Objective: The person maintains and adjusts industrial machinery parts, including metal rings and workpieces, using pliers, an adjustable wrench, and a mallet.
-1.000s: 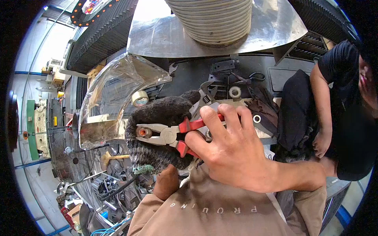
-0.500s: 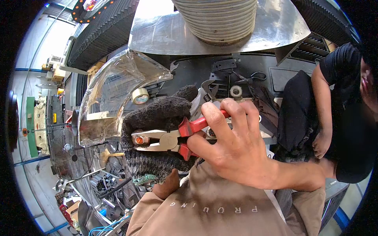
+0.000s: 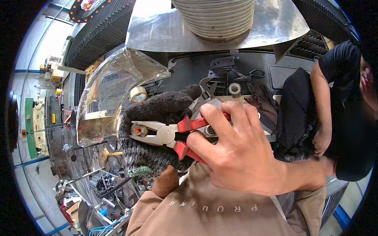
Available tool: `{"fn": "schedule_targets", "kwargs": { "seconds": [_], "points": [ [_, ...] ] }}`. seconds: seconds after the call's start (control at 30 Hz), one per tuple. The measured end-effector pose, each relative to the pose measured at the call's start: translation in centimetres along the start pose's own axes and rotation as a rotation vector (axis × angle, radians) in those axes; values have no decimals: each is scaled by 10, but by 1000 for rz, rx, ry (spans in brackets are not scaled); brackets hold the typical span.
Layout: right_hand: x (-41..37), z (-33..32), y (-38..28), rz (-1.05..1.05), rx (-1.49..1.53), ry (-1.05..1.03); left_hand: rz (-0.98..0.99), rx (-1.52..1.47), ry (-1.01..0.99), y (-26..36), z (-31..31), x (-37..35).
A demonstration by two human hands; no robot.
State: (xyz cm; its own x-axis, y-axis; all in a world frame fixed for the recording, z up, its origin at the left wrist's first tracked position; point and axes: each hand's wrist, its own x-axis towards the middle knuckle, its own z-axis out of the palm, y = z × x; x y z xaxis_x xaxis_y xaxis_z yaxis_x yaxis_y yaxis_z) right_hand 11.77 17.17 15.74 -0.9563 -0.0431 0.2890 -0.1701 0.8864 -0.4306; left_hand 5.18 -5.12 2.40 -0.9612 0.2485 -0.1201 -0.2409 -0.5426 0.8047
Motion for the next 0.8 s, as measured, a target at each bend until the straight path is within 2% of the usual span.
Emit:
{"fn": "schedule_targets", "kwargs": {
  "seconds": [0.4, 0.5, 0.63, 0.8],
  "points": [
    [-4, 7, -3, -5, 42, -69, -71, -107, 30, -2, -3, 17],
    [-8, 18, -4, -11, 44, -54, -96, -128, 35, -25, 22, 57],
    [-7, 27, -1, -39, -24, -51, -129, -150, 38, 3, -7, 20],
    [-10, 36, 2, -51, -53, -33, -160, -184, 42, 3, -9, 30]
  ]
}}
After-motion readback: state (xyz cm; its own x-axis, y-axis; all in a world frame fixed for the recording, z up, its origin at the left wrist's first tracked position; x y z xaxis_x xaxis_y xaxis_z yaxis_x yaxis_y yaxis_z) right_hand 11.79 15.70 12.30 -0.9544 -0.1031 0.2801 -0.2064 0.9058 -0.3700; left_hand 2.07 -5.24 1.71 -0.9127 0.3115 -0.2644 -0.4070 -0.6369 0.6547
